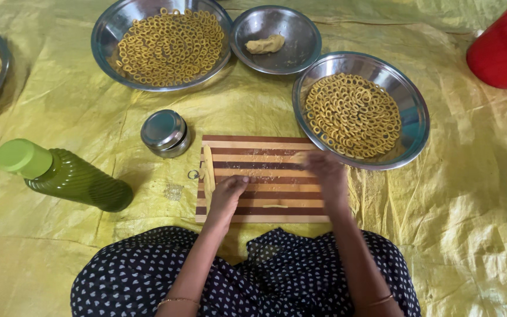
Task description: The person rolls dough into thin ropes on a wooden board, then shapes them into small rings and places them into metal bowls. The process is repeated continuously throughout the clip.
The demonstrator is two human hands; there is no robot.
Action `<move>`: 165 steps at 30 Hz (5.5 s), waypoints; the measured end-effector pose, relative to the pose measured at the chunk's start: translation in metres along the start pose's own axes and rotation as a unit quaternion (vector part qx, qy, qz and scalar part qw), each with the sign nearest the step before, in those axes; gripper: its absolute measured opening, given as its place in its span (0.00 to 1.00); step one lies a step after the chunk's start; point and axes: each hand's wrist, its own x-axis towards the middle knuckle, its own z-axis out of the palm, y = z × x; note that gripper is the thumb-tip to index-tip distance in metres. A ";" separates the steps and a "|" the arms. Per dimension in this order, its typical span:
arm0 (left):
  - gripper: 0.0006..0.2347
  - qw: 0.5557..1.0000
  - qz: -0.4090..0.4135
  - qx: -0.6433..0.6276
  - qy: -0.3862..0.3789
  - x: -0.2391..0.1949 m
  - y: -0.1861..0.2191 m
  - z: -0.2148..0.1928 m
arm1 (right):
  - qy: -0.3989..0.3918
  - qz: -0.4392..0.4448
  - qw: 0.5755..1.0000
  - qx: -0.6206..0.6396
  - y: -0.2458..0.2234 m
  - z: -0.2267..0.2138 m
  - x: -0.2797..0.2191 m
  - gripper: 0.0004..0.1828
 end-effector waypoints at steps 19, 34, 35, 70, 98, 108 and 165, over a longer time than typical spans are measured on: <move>0.14 0.998 0.056 -0.021 -0.031 0.028 -0.040 -0.006 | 0.139 -0.128 0.898 -0.397 0.086 -0.067 0.103 0.09; 0.13 1.000 0.015 -0.014 -0.022 0.020 -0.031 -0.004 | 0.107 -0.122 0.910 -0.383 0.096 -0.069 0.101 0.07; 0.13 1.000 0.016 -0.012 -0.022 0.019 -0.029 -0.003 | 0.112 -0.122 0.913 -0.374 0.094 -0.069 0.099 0.07; 0.12 0.996 0.086 0.033 -0.005 -0.004 -0.020 0.005 | 0.114 0.012 0.839 -0.533 0.094 -0.092 -0.019 0.18; 0.09 0.994 0.083 -0.062 0.028 -0.046 0.029 0.009 | -0.249 -0.121 0.709 -0.649 0.032 0.081 -0.109 0.27; 0.14 0.783 0.164 0.600 0.011 -0.016 -0.029 0.033 | -0.059 -0.172 0.818 -0.546 0.080 0.119 -0.037 0.40; 0.11 0.903 0.097 0.416 0.045 -0.013 0.005 0.005 | -0.179 -0.069 0.739 -0.645 0.041 0.122 -0.133 0.39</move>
